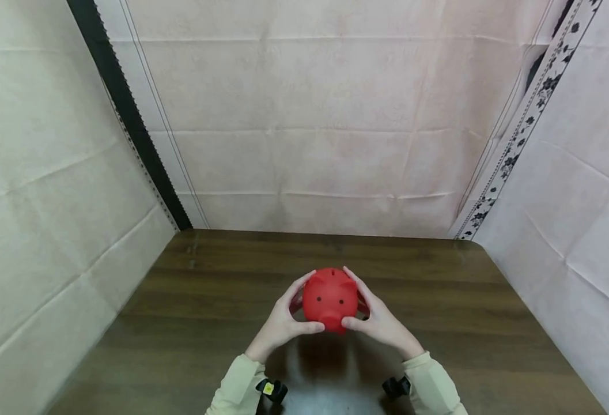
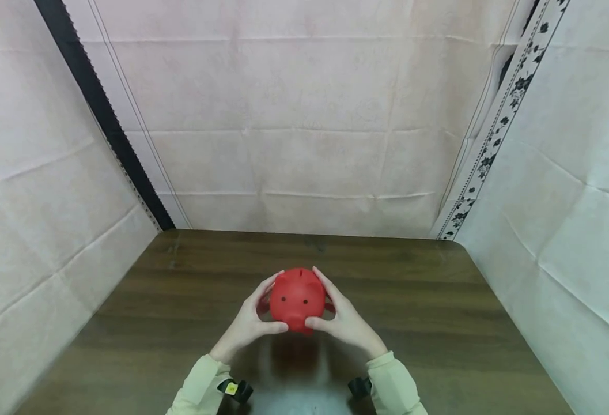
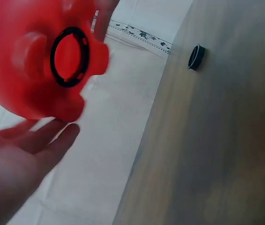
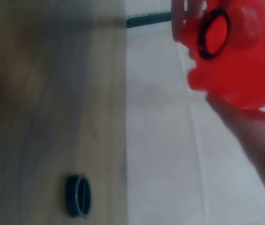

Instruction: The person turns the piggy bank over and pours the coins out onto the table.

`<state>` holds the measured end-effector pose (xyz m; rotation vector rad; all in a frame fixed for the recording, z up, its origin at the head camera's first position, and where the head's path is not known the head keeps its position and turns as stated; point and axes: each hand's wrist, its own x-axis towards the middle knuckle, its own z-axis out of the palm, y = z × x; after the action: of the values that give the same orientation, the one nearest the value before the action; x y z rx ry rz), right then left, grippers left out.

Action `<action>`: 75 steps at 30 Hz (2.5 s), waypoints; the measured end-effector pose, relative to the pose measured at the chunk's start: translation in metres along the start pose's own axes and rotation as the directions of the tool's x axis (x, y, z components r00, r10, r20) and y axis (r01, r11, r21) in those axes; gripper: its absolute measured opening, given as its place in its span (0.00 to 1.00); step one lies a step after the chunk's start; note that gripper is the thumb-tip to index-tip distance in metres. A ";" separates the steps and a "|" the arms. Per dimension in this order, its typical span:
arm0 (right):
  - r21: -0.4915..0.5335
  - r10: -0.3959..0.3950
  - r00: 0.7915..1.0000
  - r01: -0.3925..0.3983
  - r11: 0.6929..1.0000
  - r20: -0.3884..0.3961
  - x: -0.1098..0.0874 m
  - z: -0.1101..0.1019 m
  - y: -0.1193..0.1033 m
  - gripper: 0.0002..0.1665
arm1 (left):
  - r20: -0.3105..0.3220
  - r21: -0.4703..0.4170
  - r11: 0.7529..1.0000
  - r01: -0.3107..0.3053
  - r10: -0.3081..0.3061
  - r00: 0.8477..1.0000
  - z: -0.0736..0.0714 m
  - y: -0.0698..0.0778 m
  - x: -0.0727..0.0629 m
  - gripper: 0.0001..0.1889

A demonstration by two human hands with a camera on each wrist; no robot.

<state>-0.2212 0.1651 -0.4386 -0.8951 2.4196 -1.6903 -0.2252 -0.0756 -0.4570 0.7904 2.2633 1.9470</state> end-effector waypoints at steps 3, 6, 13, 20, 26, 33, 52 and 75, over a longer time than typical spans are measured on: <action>-0.063 0.062 0.997 -0.064 0.996 -0.035 0.003 -0.002 -0.002 0.45 | -0.028 -0.018 0.996 0.087 -0.087 0.996 0.000 0.001 0.004 0.43; -0.122 0.133 0.987 -0.143 0.982 -0.085 0.005 -0.001 -0.004 0.37 | -0.031 -0.040 0.984 0.176 -0.177 0.984 0.001 0.003 0.007 0.40; -0.141 0.317 0.936 -0.338 0.930 -0.154 0.012 0.005 -0.002 0.29 | -0.041 0.021 0.947 0.322 -0.321 0.946 0.004 0.008 0.017 0.32; -0.062 0.475 0.877 -0.479 0.876 -0.065 0.019 0.007 -0.003 0.42 | -0.034 0.063 0.892 0.447 -0.446 0.894 0.004 0.011 0.022 0.36; -0.070 0.435 0.900 -0.433 0.899 0.016 0.018 0.000 -0.002 0.37 | -0.039 0.071 0.896 0.438 -0.437 0.899 0.002 0.009 0.023 0.36; -0.082 0.250 0.968 -0.251 0.965 -0.015 0.018 -0.006 0.000 0.43 | 0.039 0.021 0.969 0.247 -0.247 0.968 -0.010 0.017 0.028 0.40; -0.390 -0.494 0.869 0.469 0.793 0.040 0.017 0.000 -0.007 0.67 | 0.240 0.445 0.688 -0.574 0.526 0.816 -0.014 0.014 0.025 0.51; -0.309 -0.016 0.995 -0.015 0.951 -0.097 0.010 0.002 0.009 0.59 | 0.020 0.435 0.883 -0.179 0.190 0.982 -0.008 0.002 0.017 0.46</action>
<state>-0.2330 0.1605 -0.4443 -0.8593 2.8047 -1.4073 -0.2418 -0.0756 -0.4490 1.0630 2.7771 1.5231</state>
